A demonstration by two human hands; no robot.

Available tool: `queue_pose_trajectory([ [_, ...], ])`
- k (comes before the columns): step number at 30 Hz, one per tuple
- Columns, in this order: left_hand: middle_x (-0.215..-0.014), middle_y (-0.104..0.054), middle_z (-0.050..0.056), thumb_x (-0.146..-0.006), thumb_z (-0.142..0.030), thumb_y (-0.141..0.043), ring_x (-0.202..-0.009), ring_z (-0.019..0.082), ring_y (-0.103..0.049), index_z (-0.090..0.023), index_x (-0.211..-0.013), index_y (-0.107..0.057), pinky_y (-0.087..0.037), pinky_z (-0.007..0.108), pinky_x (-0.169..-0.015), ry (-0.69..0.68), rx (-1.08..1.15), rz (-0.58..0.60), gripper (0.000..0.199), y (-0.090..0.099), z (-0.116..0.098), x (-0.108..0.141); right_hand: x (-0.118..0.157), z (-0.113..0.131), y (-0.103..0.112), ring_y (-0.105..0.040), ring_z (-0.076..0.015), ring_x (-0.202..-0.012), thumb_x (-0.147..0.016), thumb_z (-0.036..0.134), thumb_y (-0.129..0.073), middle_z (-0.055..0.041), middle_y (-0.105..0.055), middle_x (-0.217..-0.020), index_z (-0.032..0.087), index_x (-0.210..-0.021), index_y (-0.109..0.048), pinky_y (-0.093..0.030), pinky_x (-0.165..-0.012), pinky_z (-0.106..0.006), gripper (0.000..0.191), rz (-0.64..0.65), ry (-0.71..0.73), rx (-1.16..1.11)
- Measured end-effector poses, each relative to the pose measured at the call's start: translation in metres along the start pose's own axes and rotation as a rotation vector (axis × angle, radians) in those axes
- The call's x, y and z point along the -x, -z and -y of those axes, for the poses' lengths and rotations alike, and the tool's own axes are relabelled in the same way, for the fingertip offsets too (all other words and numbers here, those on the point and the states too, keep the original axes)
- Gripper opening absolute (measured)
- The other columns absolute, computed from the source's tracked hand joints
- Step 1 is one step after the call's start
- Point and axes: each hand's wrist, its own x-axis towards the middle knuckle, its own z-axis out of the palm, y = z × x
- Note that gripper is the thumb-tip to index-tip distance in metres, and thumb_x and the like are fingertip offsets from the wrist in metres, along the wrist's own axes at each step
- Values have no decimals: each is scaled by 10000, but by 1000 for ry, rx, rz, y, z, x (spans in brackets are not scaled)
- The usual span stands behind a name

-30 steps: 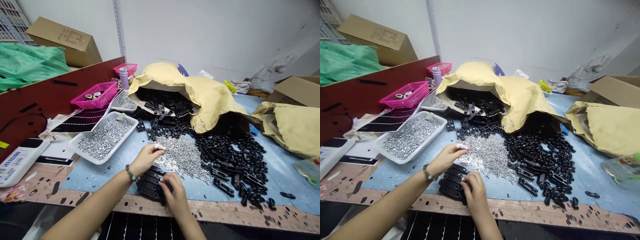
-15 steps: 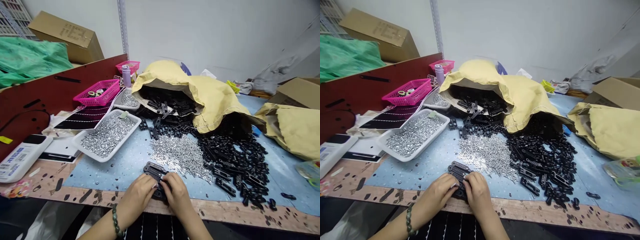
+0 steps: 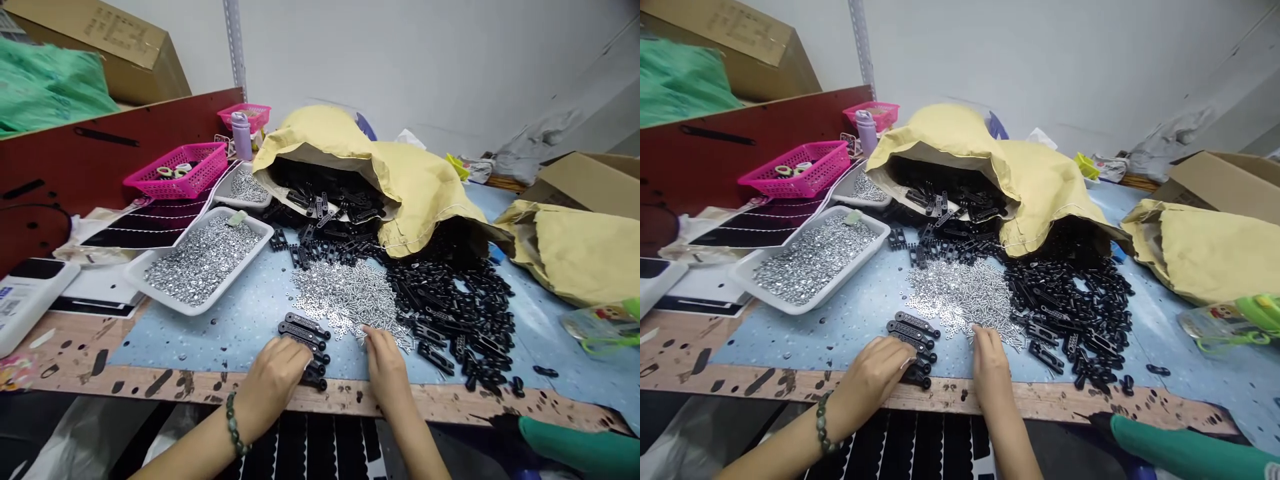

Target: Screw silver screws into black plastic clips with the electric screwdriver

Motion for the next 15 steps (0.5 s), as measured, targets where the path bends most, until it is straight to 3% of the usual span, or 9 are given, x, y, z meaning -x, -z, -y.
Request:
queue_pose_trajectory([
  [4,-854,-647,37,-908,-28,-373,-769,185,-568,-170,-854,-579,-431,317,-657,-47,42,-38,255,-2,1,0,8,20,7,-599,-184,-773,-923,263,-450,-70,-591,-872,204,-966,-609,-507,-662,-303,175,23,-116,-228],
  [7,-857,-653,43,-922,-69,-388,-784,191,-569,-165,-843,-585,-431,329,-684,-51,66,-26,233,-1,4,-1,17,45,1,-608,-171,-779,-905,243,-496,-52,-594,-866,215,-922,-613,-516,-660,-278,122,77,-129,-414],
  [11,-846,-653,48,-941,-139,-401,-803,194,-568,-166,-859,-594,-430,343,-735,-26,121,2,211,4,10,-1,27,70,-17,-607,-166,-792,-889,160,-486,-48,-595,-842,213,-897,-608,-519,-683,-277,133,103,4,-437],
  [15,-843,-652,43,-947,-151,-391,-813,193,-573,-169,-851,-594,-428,343,-748,-21,143,25,225,3,13,1,35,71,-29,-612,-171,-825,-886,86,-421,-60,-610,-874,216,-995,-597,-533,-782,-337,244,129,218,-293],
])
